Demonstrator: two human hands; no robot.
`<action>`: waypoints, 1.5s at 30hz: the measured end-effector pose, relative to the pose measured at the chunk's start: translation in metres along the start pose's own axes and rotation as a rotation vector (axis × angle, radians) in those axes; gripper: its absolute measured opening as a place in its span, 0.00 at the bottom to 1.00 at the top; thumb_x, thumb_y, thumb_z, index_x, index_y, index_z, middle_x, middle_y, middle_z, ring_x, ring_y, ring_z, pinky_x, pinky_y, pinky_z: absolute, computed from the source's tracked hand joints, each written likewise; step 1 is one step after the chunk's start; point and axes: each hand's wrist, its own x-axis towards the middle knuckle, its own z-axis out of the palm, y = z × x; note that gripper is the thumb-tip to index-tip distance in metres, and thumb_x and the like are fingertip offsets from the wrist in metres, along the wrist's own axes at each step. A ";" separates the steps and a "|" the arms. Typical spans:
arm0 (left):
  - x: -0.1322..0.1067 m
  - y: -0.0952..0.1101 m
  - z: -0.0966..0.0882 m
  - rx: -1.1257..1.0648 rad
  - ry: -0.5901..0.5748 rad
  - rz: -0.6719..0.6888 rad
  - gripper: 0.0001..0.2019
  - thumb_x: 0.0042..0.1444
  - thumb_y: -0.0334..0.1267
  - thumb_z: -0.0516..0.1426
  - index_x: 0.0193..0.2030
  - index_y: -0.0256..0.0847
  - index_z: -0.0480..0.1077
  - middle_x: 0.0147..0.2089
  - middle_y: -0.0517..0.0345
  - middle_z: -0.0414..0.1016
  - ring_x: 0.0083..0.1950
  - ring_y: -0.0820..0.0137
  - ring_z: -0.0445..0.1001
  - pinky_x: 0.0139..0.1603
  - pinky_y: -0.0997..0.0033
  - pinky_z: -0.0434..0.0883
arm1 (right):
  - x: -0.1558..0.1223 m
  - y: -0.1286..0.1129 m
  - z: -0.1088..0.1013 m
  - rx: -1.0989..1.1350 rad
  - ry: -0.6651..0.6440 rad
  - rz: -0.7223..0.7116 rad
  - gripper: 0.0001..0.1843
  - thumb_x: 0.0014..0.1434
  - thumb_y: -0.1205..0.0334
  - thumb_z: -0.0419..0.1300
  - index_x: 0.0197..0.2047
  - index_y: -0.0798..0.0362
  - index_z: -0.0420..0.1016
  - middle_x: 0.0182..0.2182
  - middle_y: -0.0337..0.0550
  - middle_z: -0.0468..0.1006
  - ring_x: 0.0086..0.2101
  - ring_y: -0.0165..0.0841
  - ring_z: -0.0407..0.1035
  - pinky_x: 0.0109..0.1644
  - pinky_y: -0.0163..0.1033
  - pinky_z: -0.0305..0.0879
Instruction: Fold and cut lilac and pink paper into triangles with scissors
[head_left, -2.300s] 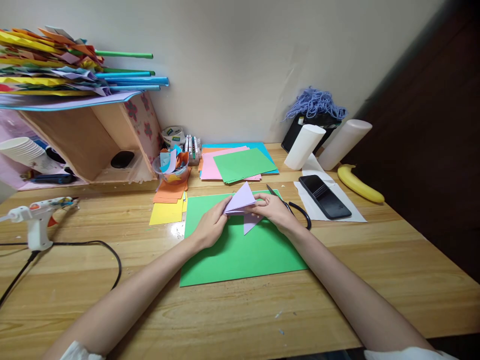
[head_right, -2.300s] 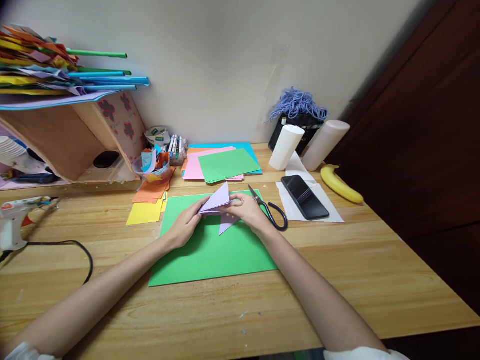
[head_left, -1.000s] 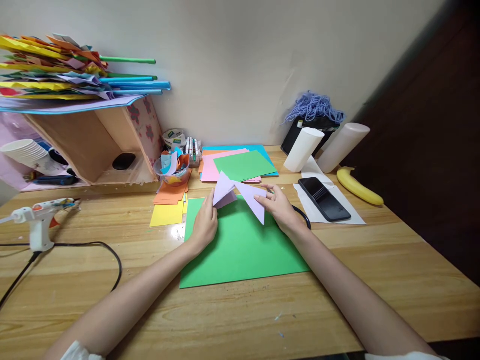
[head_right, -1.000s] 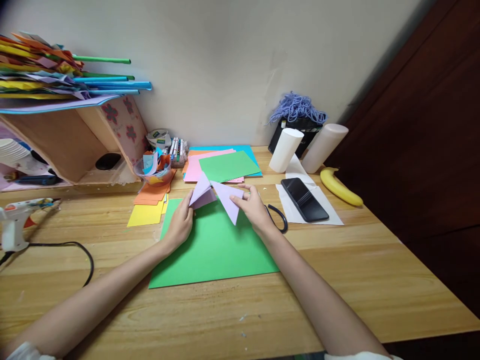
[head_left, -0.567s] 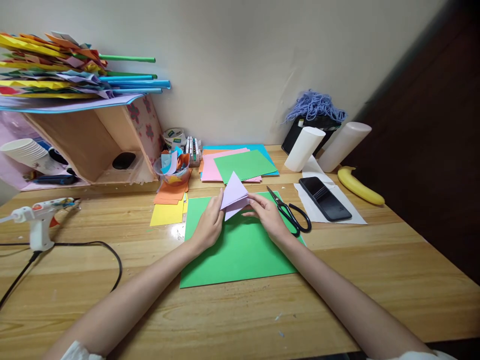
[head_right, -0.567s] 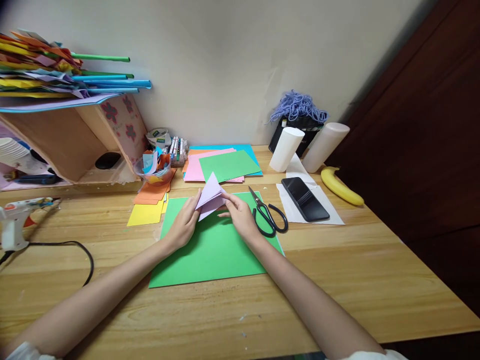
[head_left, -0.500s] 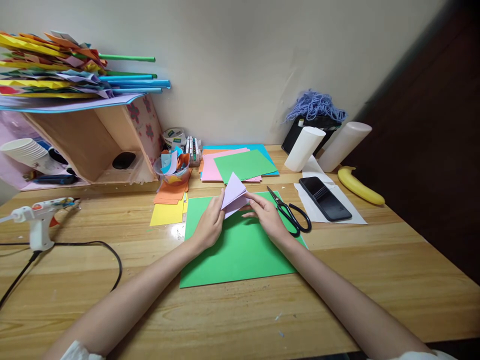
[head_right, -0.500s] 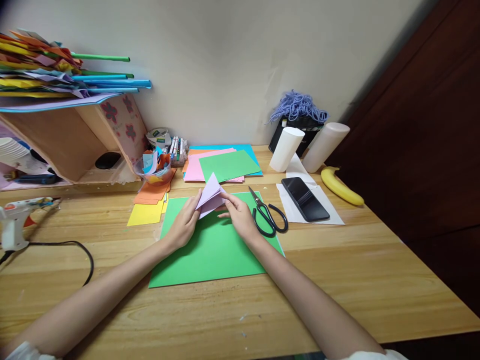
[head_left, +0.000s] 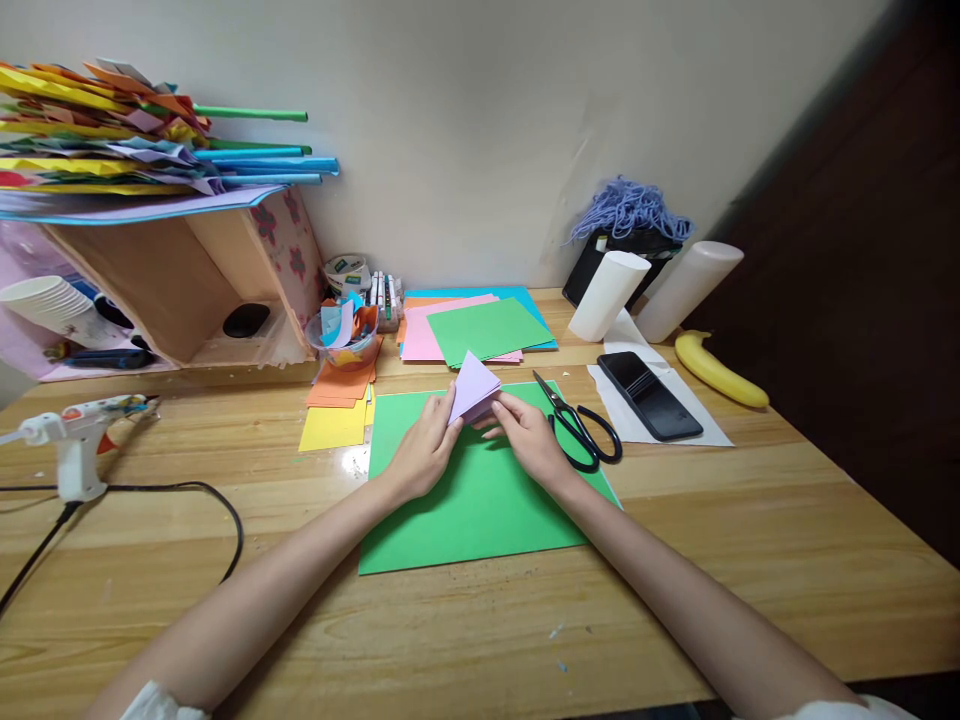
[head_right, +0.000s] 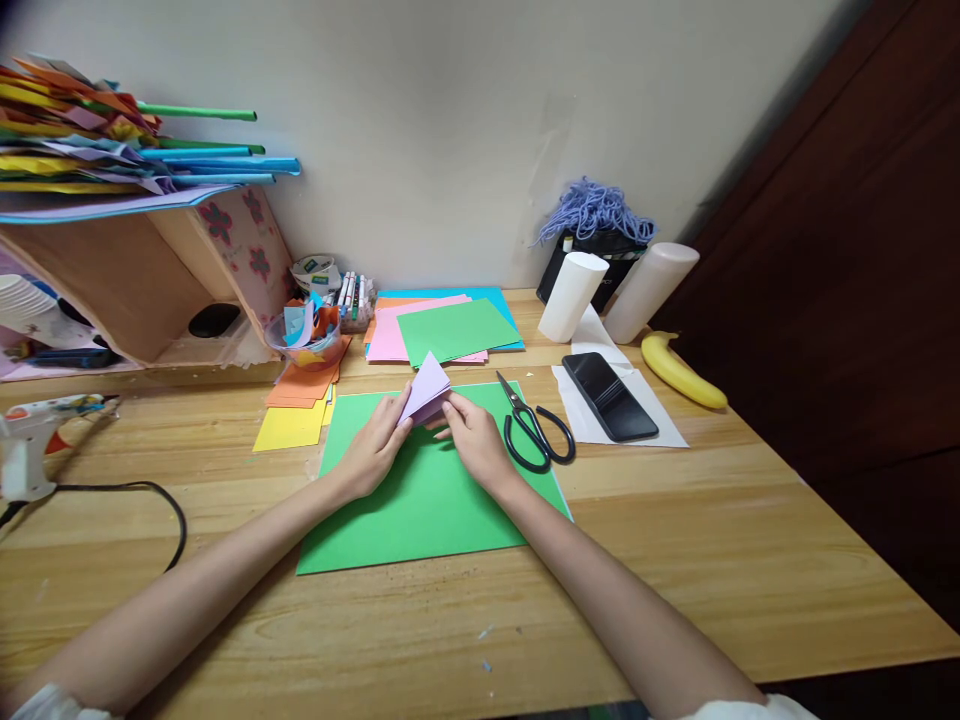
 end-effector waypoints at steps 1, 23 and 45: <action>0.000 0.000 0.000 0.011 -0.002 -0.003 0.26 0.63 0.46 0.40 0.66 0.45 0.42 0.48 0.51 0.59 0.48 0.65 0.63 0.51 0.64 0.63 | 0.000 0.000 0.000 -0.001 -0.004 -0.001 0.16 0.59 0.54 0.51 0.46 0.50 0.71 0.36 0.42 0.77 0.32 0.32 0.73 0.34 0.39 0.74; 0.000 0.002 -0.001 -0.002 -0.029 0.017 0.26 0.63 0.47 0.39 0.66 0.42 0.44 0.50 0.49 0.61 0.50 0.65 0.63 0.52 0.62 0.62 | 0.000 -0.005 0.000 0.110 0.019 0.001 0.27 0.55 0.55 0.55 0.58 0.50 0.60 0.37 0.42 0.77 0.31 0.32 0.73 0.29 0.35 0.69; -0.003 0.003 -0.005 -0.010 -0.075 0.061 0.25 0.63 0.42 0.38 0.67 0.43 0.44 0.47 0.50 0.63 0.46 0.65 0.64 0.50 0.65 0.63 | 0.001 -0.004 -0.001 0.157 0.040 0.064 0.34 0.50 0.54 0.61 0.59 0.47 0.55 0.47 0.45 0.74 0.29 0.31 0.72 0.26 0.34 0.67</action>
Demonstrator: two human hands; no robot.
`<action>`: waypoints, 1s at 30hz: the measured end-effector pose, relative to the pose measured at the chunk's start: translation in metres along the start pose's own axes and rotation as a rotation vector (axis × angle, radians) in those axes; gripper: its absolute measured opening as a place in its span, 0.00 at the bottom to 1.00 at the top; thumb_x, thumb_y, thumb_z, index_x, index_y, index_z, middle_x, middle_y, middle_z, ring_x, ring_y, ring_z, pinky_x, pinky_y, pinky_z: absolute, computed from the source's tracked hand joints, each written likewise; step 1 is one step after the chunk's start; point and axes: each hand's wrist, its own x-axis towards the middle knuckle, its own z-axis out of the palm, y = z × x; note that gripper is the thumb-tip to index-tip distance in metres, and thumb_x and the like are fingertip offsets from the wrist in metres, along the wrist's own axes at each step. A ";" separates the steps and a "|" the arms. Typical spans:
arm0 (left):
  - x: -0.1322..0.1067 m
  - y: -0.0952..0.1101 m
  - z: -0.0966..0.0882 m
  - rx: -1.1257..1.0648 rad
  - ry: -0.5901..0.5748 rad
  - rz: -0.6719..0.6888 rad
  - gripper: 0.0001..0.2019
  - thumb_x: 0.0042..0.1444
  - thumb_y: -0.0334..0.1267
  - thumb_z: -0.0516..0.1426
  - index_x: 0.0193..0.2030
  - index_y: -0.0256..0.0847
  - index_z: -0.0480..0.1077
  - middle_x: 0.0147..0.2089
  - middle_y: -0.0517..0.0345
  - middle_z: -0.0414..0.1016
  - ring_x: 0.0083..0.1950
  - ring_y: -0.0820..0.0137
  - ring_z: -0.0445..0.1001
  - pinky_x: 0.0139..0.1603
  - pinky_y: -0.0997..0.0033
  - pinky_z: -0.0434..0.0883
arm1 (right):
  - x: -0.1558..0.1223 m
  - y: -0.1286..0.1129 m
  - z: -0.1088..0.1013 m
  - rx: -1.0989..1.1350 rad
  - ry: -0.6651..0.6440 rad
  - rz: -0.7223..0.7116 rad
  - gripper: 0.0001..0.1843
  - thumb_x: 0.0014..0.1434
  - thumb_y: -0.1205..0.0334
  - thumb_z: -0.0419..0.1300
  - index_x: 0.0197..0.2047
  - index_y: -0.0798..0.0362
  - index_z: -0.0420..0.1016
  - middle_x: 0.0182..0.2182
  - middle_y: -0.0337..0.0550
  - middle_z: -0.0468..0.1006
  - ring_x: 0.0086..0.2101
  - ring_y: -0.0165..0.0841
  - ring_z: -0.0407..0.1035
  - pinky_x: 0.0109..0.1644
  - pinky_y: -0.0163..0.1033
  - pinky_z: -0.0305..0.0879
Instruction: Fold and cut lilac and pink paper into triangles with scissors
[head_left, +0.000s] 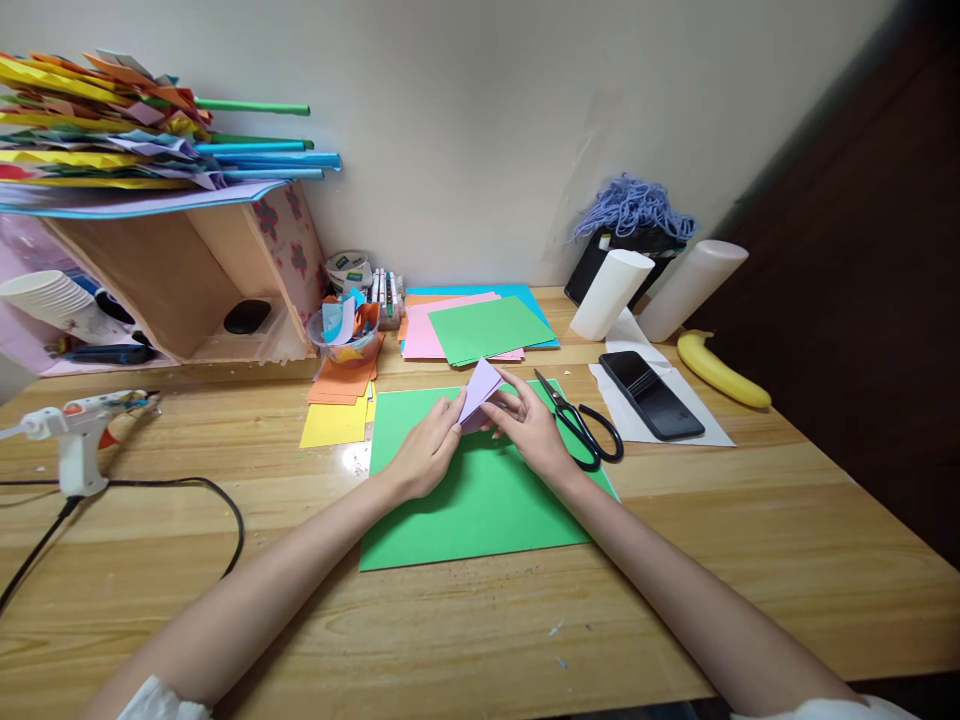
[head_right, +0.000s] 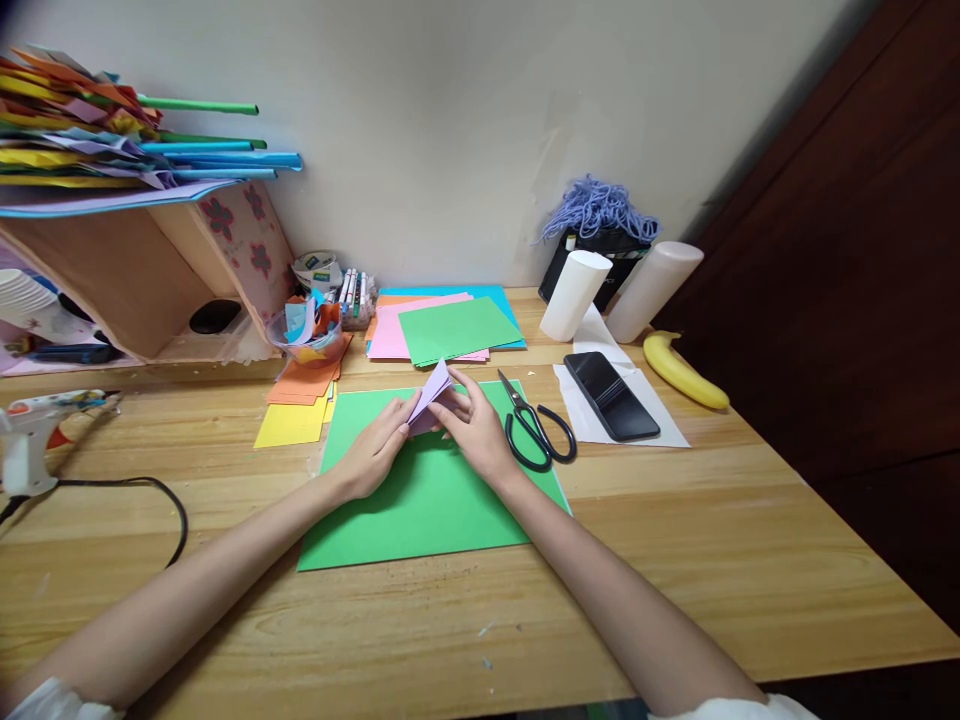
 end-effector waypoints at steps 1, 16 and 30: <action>0.000 0.000 0.000 -0.002 -0.001 0.003 0.25 0.63 0.42 0.38 0.67 0.43 0.44 0.46 0.50 0.63 0.46 0.65 0.64 0.50 0.65 0.63 | 0.000 0.000 0.000 0.005 -0.002 -0.002 0.34 0.50 0.55 0.61 0.58 0.48 0.55 0.47 0.45 0.74 0.29 0.31 0.72 0.26 0.34 0.67; 0.004 -0.006 0.005 0.017 0.083 0.021 0.23 0.63 0.38 0.38 0.63 0.36 0.53 0.42 0.49 0.67 0.44 0.65 0.66 0.47 0.65 0.65 | 0.002 0.008 -0.001 -0.012 0.010 -0.028 0.32 0.50 0.52 0.60 0.57 0.48 0.56 0.46 0.48 0.74 0.26 0.31 0.72 0.24 0.35 0.67; 0.007 -0.004 0.001 -0.066 0.258 -0.061 0.16 0.58 0.29 0.43 0.50 0.37 0.65 0.46 0.51 0.70 0.47 0.67 0.67 0.49 0.68 0.63 | 0.007 0.010 -0.009 -0.243 0.220 -0.053 0.22 0.49 0.54 0.58 0.45 0.54 0.61 0.31 0.42 0.71 0.25 0.29 0.65 0.25 0.34 0.63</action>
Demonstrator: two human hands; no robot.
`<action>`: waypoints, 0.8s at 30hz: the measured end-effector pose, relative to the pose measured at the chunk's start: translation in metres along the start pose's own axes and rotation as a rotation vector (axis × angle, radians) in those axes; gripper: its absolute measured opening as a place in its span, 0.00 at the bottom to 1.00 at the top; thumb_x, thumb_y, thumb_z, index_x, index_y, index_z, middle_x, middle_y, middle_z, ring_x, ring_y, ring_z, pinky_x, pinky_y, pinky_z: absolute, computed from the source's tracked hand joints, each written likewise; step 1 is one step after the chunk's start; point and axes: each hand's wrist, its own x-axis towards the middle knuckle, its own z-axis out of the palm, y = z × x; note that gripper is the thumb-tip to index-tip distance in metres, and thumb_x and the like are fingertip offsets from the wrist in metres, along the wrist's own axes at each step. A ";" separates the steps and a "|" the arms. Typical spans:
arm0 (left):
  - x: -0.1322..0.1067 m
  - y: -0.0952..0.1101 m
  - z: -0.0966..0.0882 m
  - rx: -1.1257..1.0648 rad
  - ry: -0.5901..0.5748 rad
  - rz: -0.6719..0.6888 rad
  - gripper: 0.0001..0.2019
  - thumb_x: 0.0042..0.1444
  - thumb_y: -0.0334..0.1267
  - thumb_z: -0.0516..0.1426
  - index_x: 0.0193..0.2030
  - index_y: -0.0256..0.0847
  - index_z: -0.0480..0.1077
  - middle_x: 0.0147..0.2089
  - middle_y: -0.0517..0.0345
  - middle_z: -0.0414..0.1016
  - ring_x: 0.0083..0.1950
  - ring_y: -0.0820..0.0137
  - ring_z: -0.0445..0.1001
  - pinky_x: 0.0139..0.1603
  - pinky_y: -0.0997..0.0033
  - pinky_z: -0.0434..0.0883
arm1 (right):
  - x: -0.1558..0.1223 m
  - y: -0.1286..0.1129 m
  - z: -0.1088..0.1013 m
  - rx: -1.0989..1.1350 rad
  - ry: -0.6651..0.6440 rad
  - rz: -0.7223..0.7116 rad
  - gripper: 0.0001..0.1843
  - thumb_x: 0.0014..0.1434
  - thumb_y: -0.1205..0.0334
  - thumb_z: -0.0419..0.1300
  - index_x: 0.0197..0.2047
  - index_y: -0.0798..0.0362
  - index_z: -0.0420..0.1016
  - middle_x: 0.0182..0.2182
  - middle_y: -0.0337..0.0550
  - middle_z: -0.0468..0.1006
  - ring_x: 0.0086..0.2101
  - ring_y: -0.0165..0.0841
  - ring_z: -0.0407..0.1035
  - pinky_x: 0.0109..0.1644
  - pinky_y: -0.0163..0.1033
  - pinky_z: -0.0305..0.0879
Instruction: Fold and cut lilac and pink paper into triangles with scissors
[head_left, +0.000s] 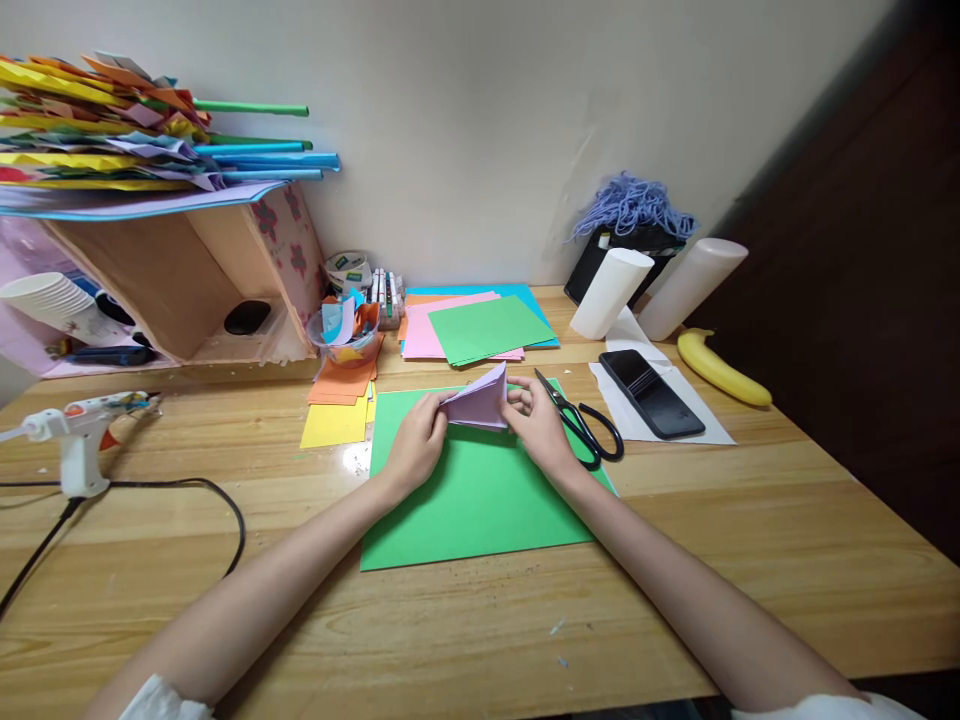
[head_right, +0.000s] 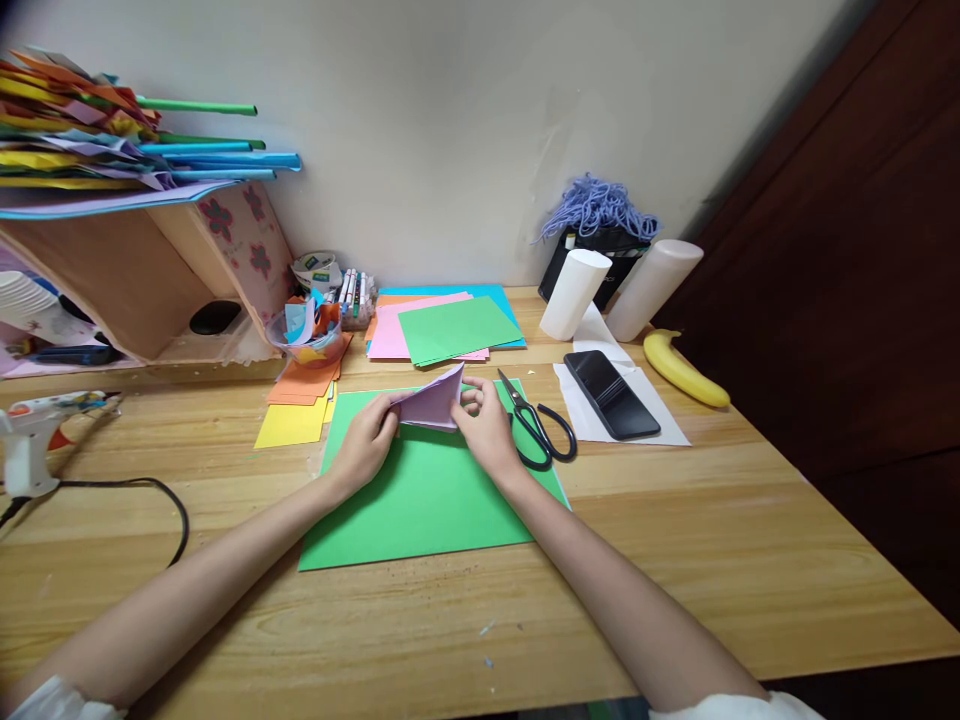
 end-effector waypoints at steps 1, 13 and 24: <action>0.000 0.000 0.000 -0.020 0.015 -0.021 0.15 0.59 0.30 0.44 0.48 0.38 0.65 0.45 0.52 0.70 0.46 0.67 0.67 0.48 0.68 0.63 | 0.002 0.002 -0.002 -0.045 0.050 -0.020 0.22 0.47 0.55 0.59 0.45 0.55 0.62 0.35 0.45 0.71 0.29 0.30 0.66 0.28 0.36 0.65; 0.000 -0.002 -0.001 -0.100 0.014 -0.119 0.08 0.59 0.39 0.46 0.38 0.40 0.64 0.35 0.58 0.69 0.34 0.71 0.65 0.35 0.73 0.61 | 0.003 0.009 -0.001 -0.162 -0.023 -0.152 0.18 0.54 0.62 0.52 0.50 0.51 0.62 0.50 0.49 0.67 0.51 0.39 0.61 0.53 0.48 0.59; 0.002 -0.003 -0.001 -0.149 0.036 -0.126 0.09 0.58 0.41 0.48 0.38 0.40 0.64 0.30 0.62 0.65 0.31 0.72 0.63 0.33 0.74 0.60 | -0.003 0.001 0.000 -0.270 -0.026 -0.184 0.13 0.57 0.58 0.50 0.46 0.51 0.61 0.45 0.48 0.66 0.48 0.37 0.61 0.53 0.46 0.58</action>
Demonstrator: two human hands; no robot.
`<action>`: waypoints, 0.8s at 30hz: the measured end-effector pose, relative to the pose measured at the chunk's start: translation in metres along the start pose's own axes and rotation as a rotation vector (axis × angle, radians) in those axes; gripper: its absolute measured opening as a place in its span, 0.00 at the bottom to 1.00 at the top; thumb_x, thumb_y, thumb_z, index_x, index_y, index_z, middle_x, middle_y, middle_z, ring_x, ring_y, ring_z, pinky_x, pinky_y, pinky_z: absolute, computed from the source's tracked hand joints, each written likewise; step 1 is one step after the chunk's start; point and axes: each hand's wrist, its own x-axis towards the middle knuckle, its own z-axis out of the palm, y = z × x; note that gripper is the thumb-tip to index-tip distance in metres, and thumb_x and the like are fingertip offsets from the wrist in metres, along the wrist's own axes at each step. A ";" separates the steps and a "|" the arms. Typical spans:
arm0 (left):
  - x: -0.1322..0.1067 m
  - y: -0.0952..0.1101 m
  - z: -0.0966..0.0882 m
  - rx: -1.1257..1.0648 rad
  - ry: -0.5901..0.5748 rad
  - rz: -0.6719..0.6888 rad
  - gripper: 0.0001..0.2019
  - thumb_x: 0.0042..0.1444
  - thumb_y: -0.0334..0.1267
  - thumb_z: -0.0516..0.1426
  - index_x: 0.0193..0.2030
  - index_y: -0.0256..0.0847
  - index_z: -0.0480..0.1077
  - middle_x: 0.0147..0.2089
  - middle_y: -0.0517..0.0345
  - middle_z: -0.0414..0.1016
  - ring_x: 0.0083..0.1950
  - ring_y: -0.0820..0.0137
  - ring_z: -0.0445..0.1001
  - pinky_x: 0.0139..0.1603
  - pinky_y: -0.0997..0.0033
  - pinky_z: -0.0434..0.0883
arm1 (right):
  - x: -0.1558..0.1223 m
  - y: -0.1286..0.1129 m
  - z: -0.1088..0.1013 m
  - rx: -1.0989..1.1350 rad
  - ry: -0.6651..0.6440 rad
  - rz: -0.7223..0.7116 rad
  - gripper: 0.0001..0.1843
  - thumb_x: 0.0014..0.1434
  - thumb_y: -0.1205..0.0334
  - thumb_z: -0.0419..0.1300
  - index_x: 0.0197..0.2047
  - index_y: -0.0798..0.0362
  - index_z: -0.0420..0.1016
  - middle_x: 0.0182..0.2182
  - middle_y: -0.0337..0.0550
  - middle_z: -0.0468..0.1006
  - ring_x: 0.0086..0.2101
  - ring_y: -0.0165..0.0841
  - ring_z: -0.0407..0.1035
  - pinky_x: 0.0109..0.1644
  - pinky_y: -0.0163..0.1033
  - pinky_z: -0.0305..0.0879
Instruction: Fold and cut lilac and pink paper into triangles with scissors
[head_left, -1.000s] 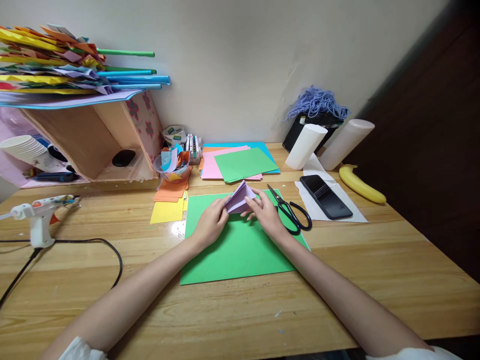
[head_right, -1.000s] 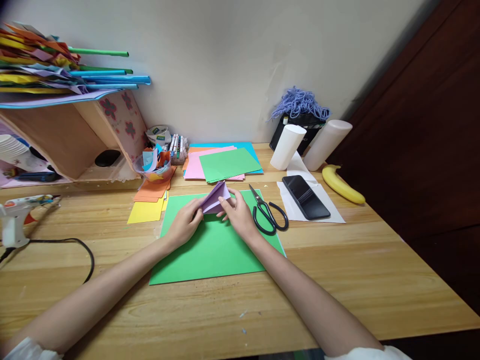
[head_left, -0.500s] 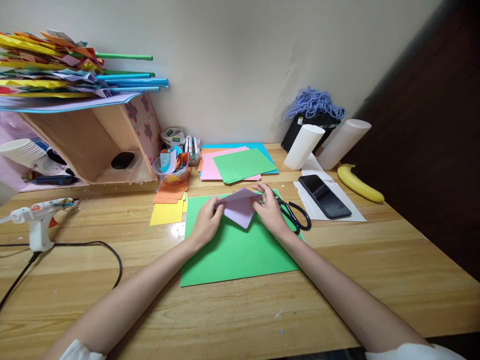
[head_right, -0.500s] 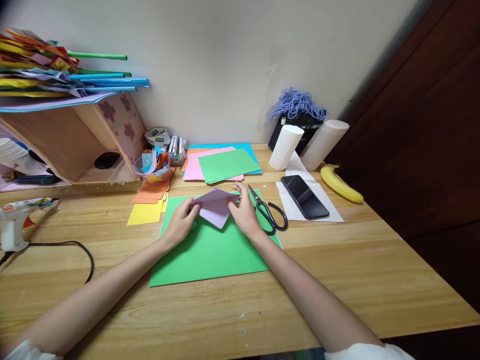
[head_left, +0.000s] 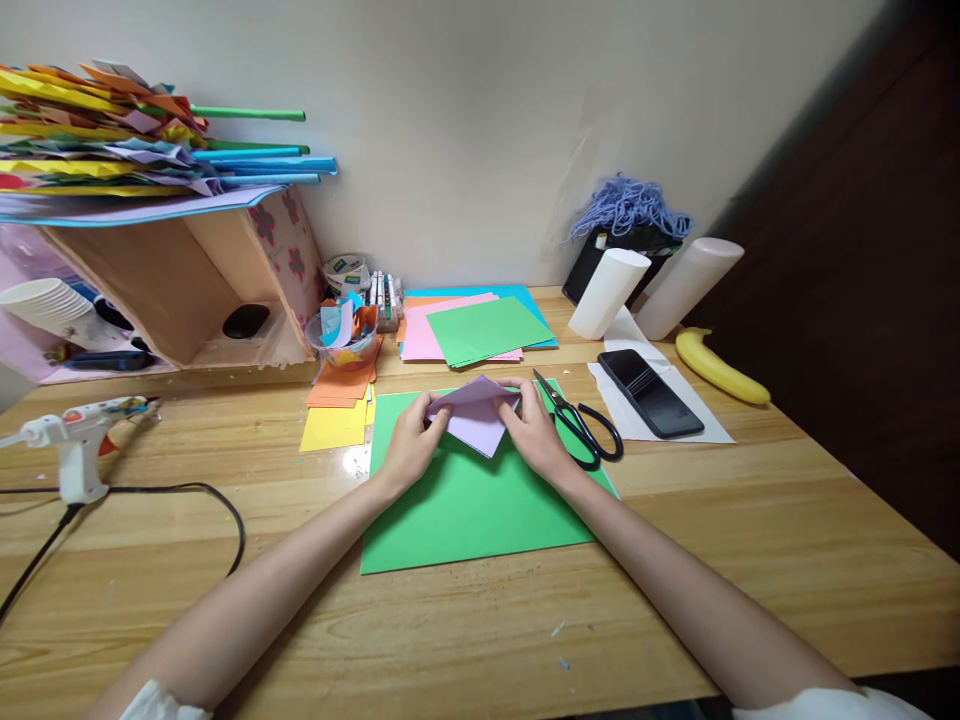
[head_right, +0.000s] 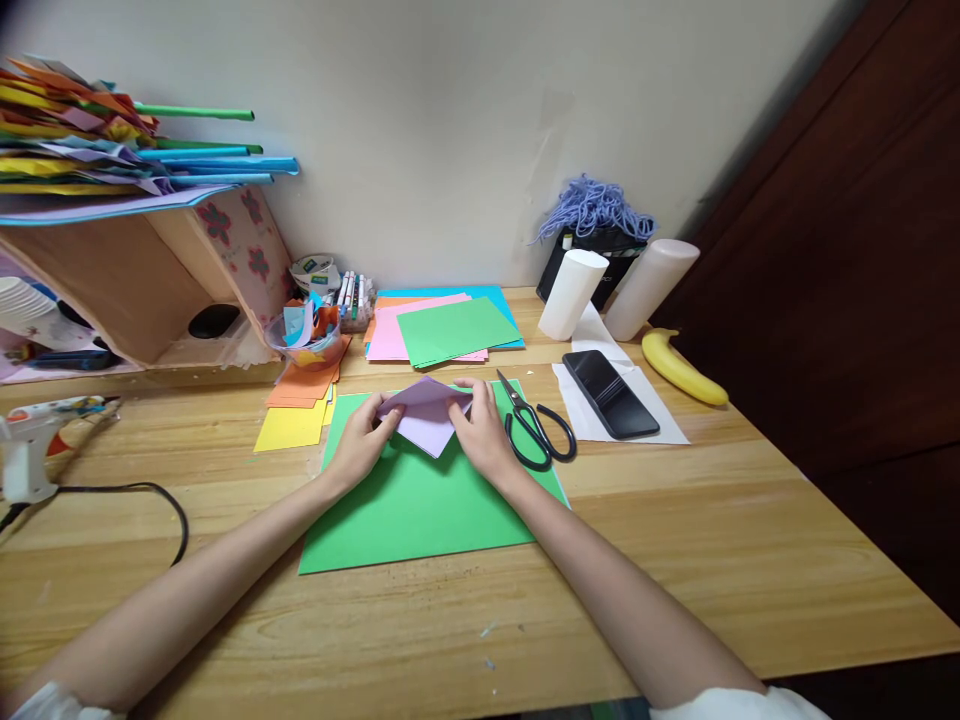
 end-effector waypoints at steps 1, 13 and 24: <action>0.000 0.000 0.000 -0.009 -0.004 0.003 0.09 0.58 0.41 0.48 0.37 0.40 0.64 0.30 0.62 0.65 0.31 0.72 0.63 0.32 0.74 0.60 | -0.001 -0.001 0.000 -0.004 -0.010 -0.006 0.13 0.57 0.58 0.50 0.46 0.51 0.61 0.45 0.48 0.66 0.49 0.38 0.61 0.53 0.46 0.58; -0.001 0.001 -0.001 -0.063 -0.043 -0.035 0.10 0.58 0.43 0.48 0.36 0.40 0.64 0.26 0.64 0.63 0.28 0.73 0.61 0.31 0.74 0.59 | -0.005 -0.008 0.002 -0.023 -0.096 -0.031 0.16 0.57 0.56 0.51 0.48 0.52 0.58 0.47 0.51 0.64 0.51 0.39 0.58 0.57 0.48 0.54; 0.002 -0.004 0.000 -0.143 0.002 -0.076 0.11 0.58 0.45 0.49 0.31 0.40 0.61 0.23 0.66 0.58 0.25 0.75 0.58 0.26 0.75 0.56 | 0.003 0.005 0.001 0.159 -0.028 0.143 0.23 0.57 0.50 0.50 0.53 0.52 0.59 0.51 0.51 0.67 0.51 0.39 0.61 0.55 0.47 0.56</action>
